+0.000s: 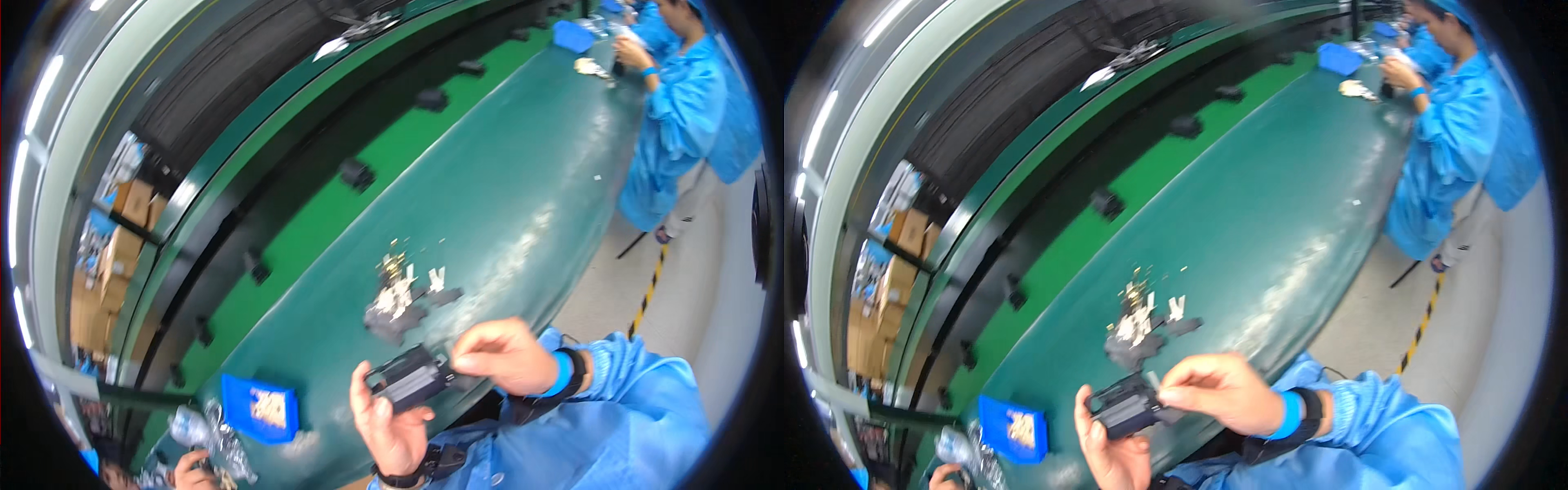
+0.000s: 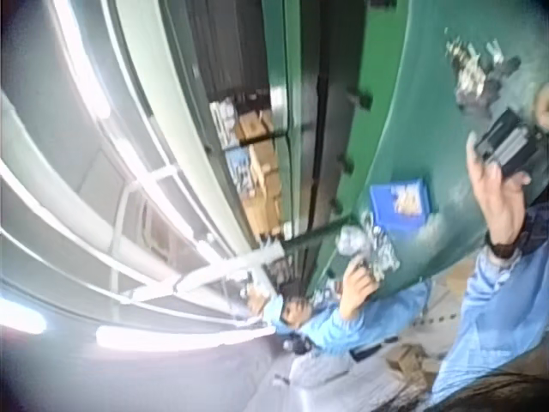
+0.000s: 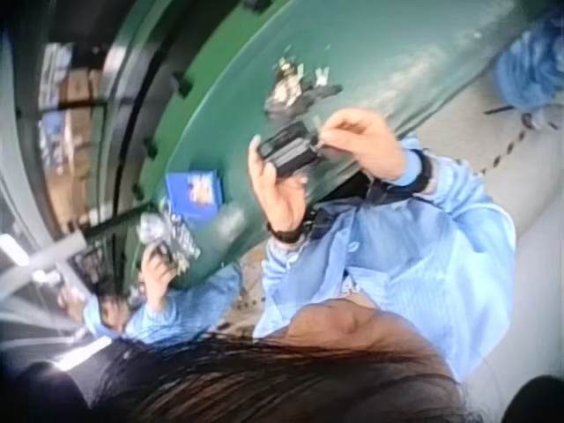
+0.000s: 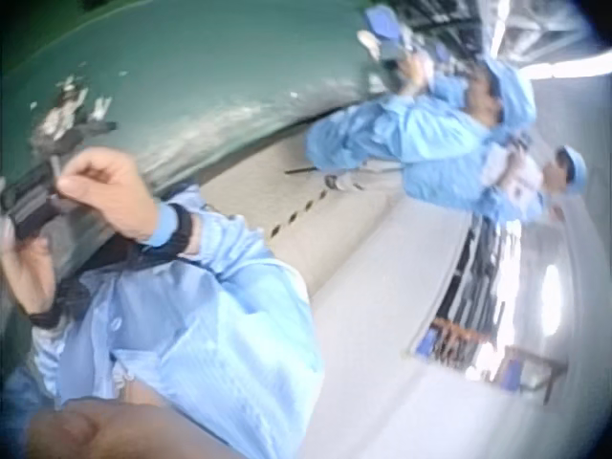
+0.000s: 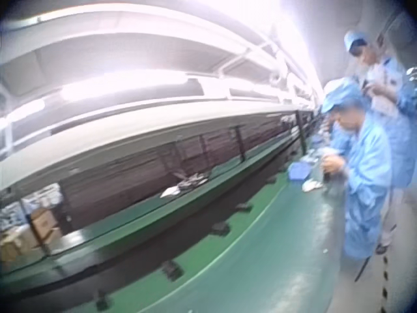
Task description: Assembling small metal pins and plastic components into a larger housing unit on a factory assembly line.
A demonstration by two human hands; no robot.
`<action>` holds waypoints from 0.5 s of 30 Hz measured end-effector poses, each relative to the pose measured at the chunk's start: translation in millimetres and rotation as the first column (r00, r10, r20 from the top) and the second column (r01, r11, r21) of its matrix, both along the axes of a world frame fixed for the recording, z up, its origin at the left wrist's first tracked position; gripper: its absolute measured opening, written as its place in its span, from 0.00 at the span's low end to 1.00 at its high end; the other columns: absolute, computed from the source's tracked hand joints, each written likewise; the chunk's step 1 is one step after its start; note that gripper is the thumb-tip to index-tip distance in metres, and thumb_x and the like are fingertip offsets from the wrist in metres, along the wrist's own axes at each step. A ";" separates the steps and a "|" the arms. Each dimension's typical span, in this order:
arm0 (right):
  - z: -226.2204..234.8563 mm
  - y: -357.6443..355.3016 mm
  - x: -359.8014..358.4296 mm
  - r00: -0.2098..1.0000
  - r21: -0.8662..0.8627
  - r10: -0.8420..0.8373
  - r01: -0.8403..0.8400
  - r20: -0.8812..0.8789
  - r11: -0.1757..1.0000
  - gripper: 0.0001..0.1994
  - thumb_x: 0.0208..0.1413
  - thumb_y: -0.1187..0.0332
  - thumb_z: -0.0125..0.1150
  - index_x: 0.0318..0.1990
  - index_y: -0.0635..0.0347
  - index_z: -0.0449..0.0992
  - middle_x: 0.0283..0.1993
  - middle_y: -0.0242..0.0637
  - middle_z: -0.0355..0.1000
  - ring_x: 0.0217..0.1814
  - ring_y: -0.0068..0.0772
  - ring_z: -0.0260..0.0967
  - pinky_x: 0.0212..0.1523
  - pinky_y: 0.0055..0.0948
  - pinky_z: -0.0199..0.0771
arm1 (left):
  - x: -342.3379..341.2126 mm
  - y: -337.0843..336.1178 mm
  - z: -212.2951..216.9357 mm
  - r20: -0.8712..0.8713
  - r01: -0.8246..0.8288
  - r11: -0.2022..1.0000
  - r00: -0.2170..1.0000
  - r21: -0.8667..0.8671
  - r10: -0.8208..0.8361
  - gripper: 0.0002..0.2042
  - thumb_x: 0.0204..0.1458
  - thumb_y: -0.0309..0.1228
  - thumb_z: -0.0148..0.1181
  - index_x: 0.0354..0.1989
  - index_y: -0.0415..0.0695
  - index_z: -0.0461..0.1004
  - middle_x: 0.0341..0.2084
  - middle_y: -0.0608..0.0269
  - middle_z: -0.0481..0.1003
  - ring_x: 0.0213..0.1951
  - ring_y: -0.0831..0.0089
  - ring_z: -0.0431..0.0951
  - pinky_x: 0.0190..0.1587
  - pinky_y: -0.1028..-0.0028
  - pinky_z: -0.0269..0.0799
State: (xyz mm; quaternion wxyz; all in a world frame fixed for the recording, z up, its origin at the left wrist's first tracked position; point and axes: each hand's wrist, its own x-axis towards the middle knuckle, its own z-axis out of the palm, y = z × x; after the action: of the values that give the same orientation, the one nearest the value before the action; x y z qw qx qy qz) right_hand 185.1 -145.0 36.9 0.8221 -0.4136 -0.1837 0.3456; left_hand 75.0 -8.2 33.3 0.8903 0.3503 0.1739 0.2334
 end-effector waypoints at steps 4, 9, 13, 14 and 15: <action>10.6 8.1 15.3 0.898 -0.071 0.013 0.020 0.439 0.997 0.04 0.51 0.73 0.61 0.32 0.65 0.76 0.29 0.32 0.73 0.32 0.22 0.68 0.35 0.24 0.66 | -15.4 8.5 2.3 -0.040 0.013 1.000 0.999 -0.006 -0.013 0.27 0.52 0.27 0.51 0.60 0.41 0.52 0.42 0.54 0.68 0.37 0.63 0.76 0.25 0.72 0.79; 26.9 24.8 13.2 0.626 -0.072 0.041 0.025 0.779 0.997 0.03 0.48 0.70 0.63 0.29 0.57 0.77 0.25 0.28 0.70 0.26 0.27 0.63 0.33 0.27 0.57 | -25.5 11.2 2.9 -0.027 0.098 0.994 0.995 -0.052 -0.100 0.27 0.51 0.24 0.48 0.61 0.36 0.49 0.43 0.49 0.67 0.37 0.62 0.77 0.32 0.70 0.81; 27.2 30.6 8.7 0.541 -0.102 0.065 0.038 0.839 0.994 0.03 0.50 0.68 0.61 0.28 0.56 0.75 0.23 0.26 0.68 0.27 0.26 0.62 0.35 0.27 0.55 | -25.7 13.1 4.3 0.005 0.147 0.984 0.989 -0.104 -0.148 0.27 0.50 0.23 0.48 0.60 0.35 0.49 0.44 0.47 0.67 0.40 0.61 0.76 0.36 0.68 0.81; 26.7 31.1 8.0 0.540 -0.106 0.068 0.039 0.839 0.994 0.03 0.50 0.68 0.61 0.28 0.56 0.75 0.23 0.26 0.68 0.27 0.26 0.62 0.35 0.27 0.55 | -25.7 12.9 4.1 0.011 0.152 0.982 0.988 -0.116 -0.151 0.27 0.50 0.24 0.48 0.60 0.35 0.50 0.44 0.47 0.67 0.41 0.61 0.76 0.37 0.68 0.81; 26.5 31.4 7.7 0.532 -0.119 0.079 0.042 0.843 0.992 0.03 0.50 0.68 0.61 0.28 0.55 0.75 0.23 0.26 0.68 0.27 0.25 0.61 0.35 0.27 0.55 | -25.9 12.3 3.3 0.014 0.152 0.981 0.988 -0.119 -0.151 0.27 0.50 0.24 0.48 0.60 0.35 0.50 0.44 0.47 0.67 0.41 0.61 0.76 0.37 0.68 0.81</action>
State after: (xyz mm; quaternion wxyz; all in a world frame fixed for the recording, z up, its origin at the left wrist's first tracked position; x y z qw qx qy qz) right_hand 192.8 -113.6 63.5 0.5994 -0.5777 -0.5405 0.1219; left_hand 49.1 4.1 36.6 0.9252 0.3079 0.1584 0.1551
